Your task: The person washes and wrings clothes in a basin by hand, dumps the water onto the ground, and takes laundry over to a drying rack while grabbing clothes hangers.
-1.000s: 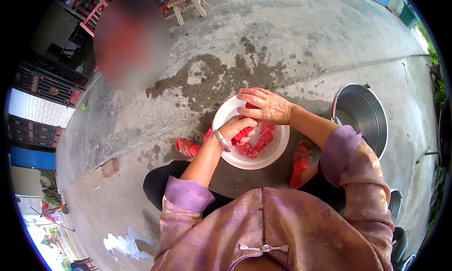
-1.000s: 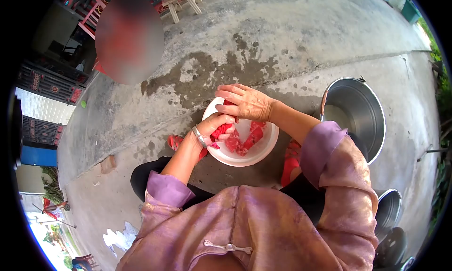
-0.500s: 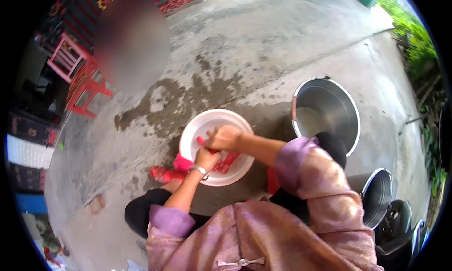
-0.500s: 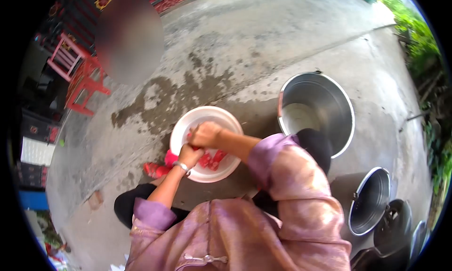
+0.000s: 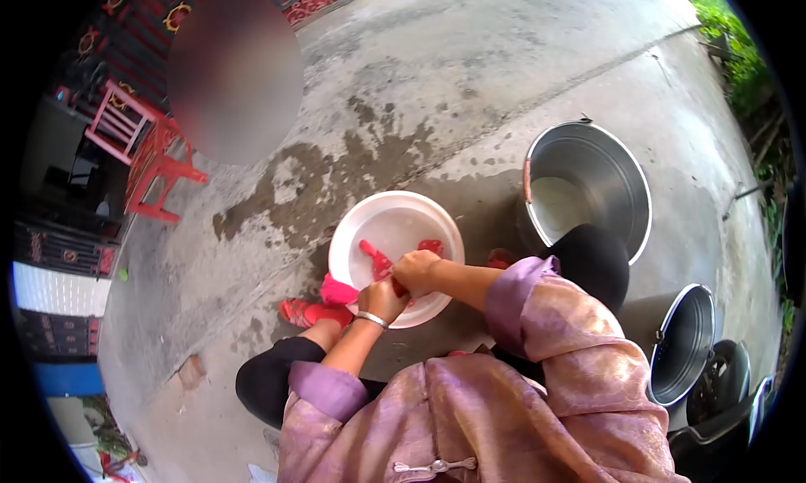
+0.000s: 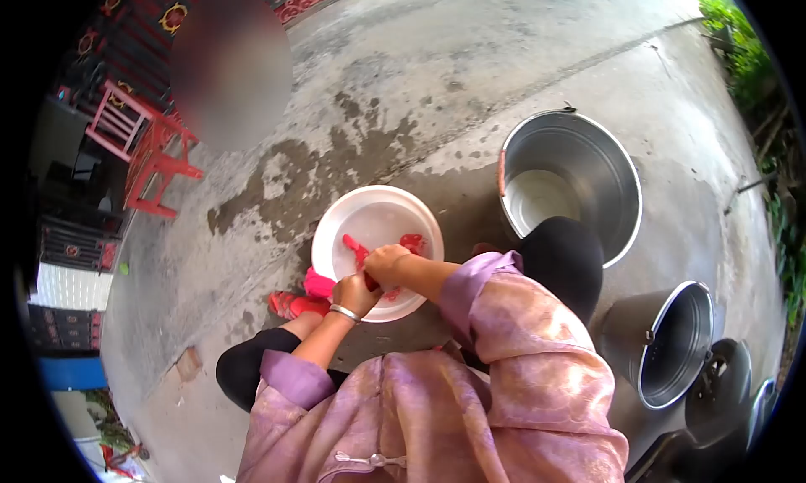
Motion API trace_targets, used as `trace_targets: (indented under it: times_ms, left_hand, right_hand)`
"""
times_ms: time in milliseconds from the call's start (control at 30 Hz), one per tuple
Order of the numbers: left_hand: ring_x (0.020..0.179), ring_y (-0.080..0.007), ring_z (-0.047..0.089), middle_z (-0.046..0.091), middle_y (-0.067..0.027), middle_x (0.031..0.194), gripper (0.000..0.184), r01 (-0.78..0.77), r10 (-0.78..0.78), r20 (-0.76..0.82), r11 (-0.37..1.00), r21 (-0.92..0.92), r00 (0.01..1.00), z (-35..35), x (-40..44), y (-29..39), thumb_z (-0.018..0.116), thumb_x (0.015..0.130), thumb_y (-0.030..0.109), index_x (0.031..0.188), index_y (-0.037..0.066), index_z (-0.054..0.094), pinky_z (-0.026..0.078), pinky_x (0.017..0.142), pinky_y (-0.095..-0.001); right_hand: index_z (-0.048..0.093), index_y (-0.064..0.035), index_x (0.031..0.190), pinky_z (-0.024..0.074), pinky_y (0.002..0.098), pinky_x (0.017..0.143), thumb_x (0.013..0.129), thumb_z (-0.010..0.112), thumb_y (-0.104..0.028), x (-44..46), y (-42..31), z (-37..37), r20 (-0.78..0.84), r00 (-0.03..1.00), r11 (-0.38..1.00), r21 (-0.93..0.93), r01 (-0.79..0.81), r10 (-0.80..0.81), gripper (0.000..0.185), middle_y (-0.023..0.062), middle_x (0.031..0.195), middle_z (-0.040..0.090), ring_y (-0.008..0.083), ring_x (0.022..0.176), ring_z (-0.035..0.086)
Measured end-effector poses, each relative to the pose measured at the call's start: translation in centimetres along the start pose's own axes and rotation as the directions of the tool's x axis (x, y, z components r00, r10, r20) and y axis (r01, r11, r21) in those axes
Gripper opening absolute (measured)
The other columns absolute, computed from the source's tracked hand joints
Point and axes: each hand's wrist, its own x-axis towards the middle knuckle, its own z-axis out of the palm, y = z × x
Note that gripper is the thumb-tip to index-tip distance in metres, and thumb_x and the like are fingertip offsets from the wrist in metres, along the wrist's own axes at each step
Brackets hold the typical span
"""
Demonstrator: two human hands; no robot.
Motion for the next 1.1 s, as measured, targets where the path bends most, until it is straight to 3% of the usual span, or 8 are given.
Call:
trace_targets:
  times_ms: [233,300,400,500,533,800,933,1100]
  left_hand:
    - [0.065,-0.032,0.061,0.062,-0.0149,0.07,0.035,-0.114,0.114,-0.032,0.994,0.004,0.993,0.7,-0.6,-0.7,0.073,0.061,0.034,0.079,0.007,0.06,0.05,0.059,-0.041]
    - [0.072,-0.0313,0.061,0.062,-0.0149,0.077,0.037,-0.09,0.09,-0.061,0.996,0.009,0.994,0.7,0.1,-1.8,0.074,0.06,0.03,0.083,0.007,0.057,0.049,0.062,-0.0402]
    - [0.087,-0.0295,0.058,0.057,-0.0143,0.091,0.046,0.111,-0.109,0.027,0.989,-0.1,0.994,-1.0,0.4,-2.3,0.076,0.057,0.024,0.091,0.006,0.05,0.047,0.072,-0.0381]
    - [0.084,-0.0301,0.058,0.057,-0.0128,0.089,0.046,0.012,-0.016,-0.022,0.987,-0.158,1.0,0.7,-0.2,-4.3,0.075,0.057,0.025,0.092,0.005,0.052,0.048,0.071,-0.0372]
    - [0.079,-0.0291,0.059,0.059,-0.0132,0.086,0.048,0.032,-0.037,-0.04,0.992,-0.119,0.999,0.9,-0.9,-4.5,0.075,0.056,0.026,0.093,0.002,0.055,0.048,0.071,-0.0353]
    - [0.077,-0.0098,0.058,0.062,-0.0004,0.088,0.036,0.634,-0.099,0.705,0.539,-0.555,0.702,2.3,-5.2,-11.4,0.07,0.074,0.022,0.103,0.004,0.061,0.045,0.07,-0.0258]
    - [0.087,-0.0101,0.057,0.062,-0.0016,0.097,0.033,0.734,0.023,0.774,0.302,-0.609,0.633,4.5,-6.3,-14.9,0.06,0.08,0.018,0.11,0.004,0.056,0.043,0.079,-0.026]
    - [0.09,-0.0174,0.06,0.063,-0.0111,0.098,0.034,0.551,-0.27,0.666,0.795,-0.253,0.695,5.0,-5.6,-14.9,0.056,0.075,0.019,0.107,0.007,0.057,0.045,0.079,-0.0299]
  right_hand:
    - [0.066,-0.0004,0.073,0.0504,0.0389,0.067,0.055,0.071,-0.023,0.6,0.6,-0.3,0.21,0.976,0.993,0.112,0.04,-0.063,0.029,0.0192,0.075,0.063,0.0339,0.072,0.063]
    - [0.062,-0.001,0.093,0.051,0.0336,0.064,0.055,0.073,-0.022,2.1,1.9,1.4,0.194,0.981,0.948,0.316,-0.041,-0.022,0.044,0.016,0.08,0.064,0.0271,0.072,0.063]
    - [0.05,-0.0047,0.114,0.0508,0.0277,0.062,0.067,0.072,-0.023,2.2,2.9,1.6,0.236,0.971,0.467,0.863,-0.196,-0.028,0.056,0.0097,0.09,0.061,0.0186,0.075,0.06]
    - [0.054,-0.0041,0.108,0.0501,0.0271,0.056,0.074,0.068,-0.03,2.6,1.3,2.6,0.349,0.937,0.003,0.937,-0.349,-0.031,0.044,0.007,0.083,0.062,0.0173,0.069,0.06]
    - [0.058,-0.0048,0.104,0.0485,0.0249,0.051,0.078,0.065,-0.034,2.2,0.6,1.4,0.54,0.84,0.109,0.834,-0.541,0.042,0.04,0.0041,0.076,0.06,0.0141,0.061,0.059]
    - [0.058,0.0007,0.098,0.0467,0.0274,0.049,0.069,0.059,-0.005,5.0,-1.8,10.6,0.311,0.95,0.057,0.948,-0.312,0.026,0.029,0.0067,0.071,0.058,0.0169,0.061,0.058]
    - [0.059,-0.0001,0.083,0.0477,0.0324,0.055,0.061,0.061,-0.012,6.4,-4.3,11.7,0.132,0.982,0.533,0.825,-0.186,0.137,0.025,0.0113,0.073,0.06,0.0194,0.065,0.059]
    - [0.058,-0.0023,0.082,0.0464,0.0373,0.069,0.06,0.059,-0.009,7.4,-5.8,13.8,-0.092,0.984,0.667,0.744,-0.034,0.153,0.023,0.0162,0.079,0.059,0.0299,0.079,0.057]
